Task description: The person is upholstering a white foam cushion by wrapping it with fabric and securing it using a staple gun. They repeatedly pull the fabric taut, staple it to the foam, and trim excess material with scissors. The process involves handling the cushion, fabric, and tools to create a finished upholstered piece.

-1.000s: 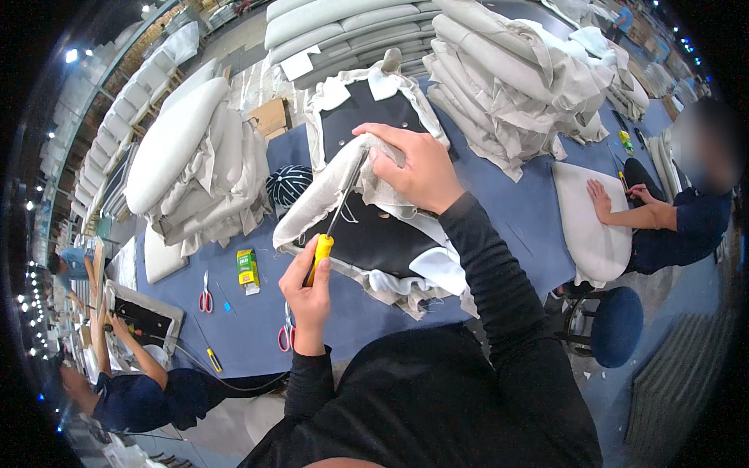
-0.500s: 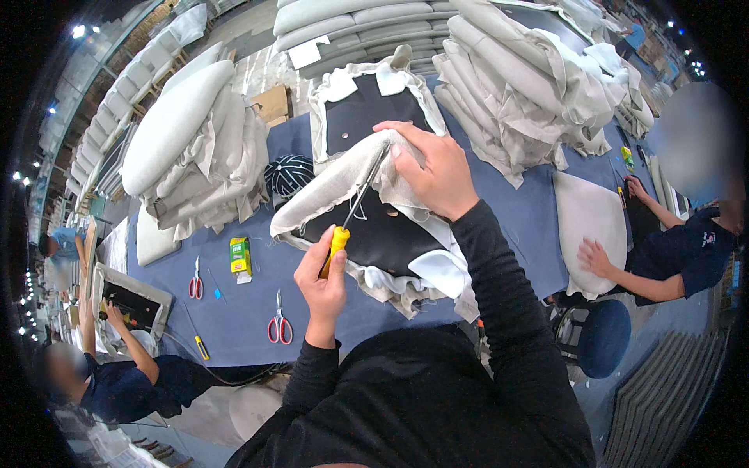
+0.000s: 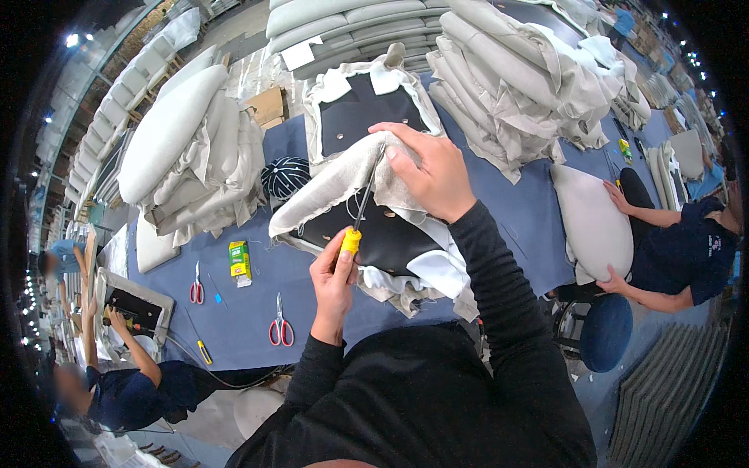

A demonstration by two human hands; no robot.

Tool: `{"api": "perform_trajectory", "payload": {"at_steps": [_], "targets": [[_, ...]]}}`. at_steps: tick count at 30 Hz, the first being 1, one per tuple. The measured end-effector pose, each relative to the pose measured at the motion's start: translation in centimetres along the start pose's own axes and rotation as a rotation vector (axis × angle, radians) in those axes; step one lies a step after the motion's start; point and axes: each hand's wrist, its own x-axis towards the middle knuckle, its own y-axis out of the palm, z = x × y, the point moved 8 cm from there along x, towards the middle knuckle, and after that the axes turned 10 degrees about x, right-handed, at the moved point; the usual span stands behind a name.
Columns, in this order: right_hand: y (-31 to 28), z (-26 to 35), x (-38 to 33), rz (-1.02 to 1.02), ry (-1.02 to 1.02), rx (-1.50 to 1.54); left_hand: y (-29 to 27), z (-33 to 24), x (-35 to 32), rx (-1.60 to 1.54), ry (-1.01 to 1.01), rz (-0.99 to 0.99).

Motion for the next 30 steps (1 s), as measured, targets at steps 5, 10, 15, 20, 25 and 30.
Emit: {"api": "perform_trajectory", "payload": {"at_steps": [5, 10, 15, 20, 25, 30], "targets": [[0.1, 0.1, 0.2, -0.012, 0.005, 0.014, 1.5, 0.7, -0.5, -0.524, -0.240, 0.197], [0.4, 0.2, 0.0, 0.013, 0.015, 0.007, 1.0, 0.2, -0.4, -0.144, -0.036, -0.004], [0.2, -0.2, 0.2, 0.006, 0.022, 0.006, 3.3, 1.0, -1.1, -0.700, -0.338, 0.317], [0.2, 0.1, -0.1, 0.007, 0.018, -0.019, 2.8, 0.2, -1.3, -0.288, -0.067, 0.043], [-0.3, 0.5, -0.4, -0.025, -0.015, 0.013, 3.1, 1.4, -1.7, -0.632, -0.164, 0.278], [-0.8, 0.3, -1.0, 0.015, 0.046, 0.010, 2.2, 0.7, -2.0, 0.019, 0.020, -0.044]]}}
